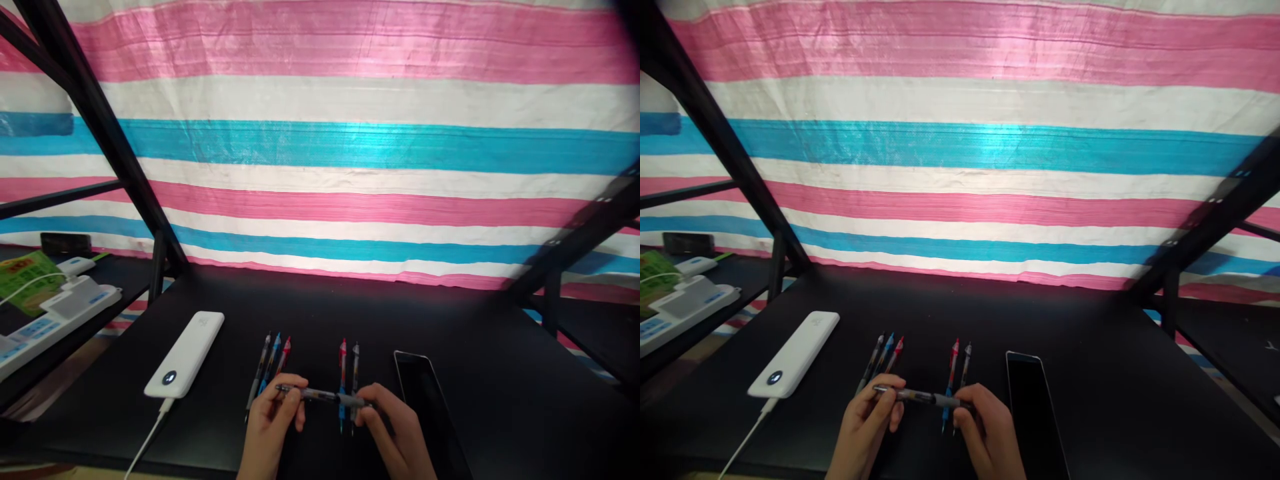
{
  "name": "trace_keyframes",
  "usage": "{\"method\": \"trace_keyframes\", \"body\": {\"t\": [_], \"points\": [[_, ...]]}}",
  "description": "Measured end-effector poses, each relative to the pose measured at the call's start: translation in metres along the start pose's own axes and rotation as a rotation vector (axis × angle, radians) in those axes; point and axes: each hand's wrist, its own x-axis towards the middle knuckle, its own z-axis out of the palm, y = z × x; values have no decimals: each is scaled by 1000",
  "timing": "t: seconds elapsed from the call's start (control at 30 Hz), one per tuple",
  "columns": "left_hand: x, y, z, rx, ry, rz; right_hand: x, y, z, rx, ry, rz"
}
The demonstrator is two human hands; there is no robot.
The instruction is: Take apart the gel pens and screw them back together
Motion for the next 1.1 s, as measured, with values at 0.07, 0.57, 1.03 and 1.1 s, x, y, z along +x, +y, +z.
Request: {"method": "trace_keyframes", "body": {"t": [0.07,0.57,1.03,1.1], "points": [[-1,1,0,7,-3,1,0,-1,-1,5,23,-5],[-2,2,2,-34,2,-7,3,-4,-6,-51,-41,-35],[-1,7,8,-204,-116,-36,2,5,7,-233,-52,-110],[0,7,6,-185,-153,-16,1,8,9,-217,-48,-97]]}}
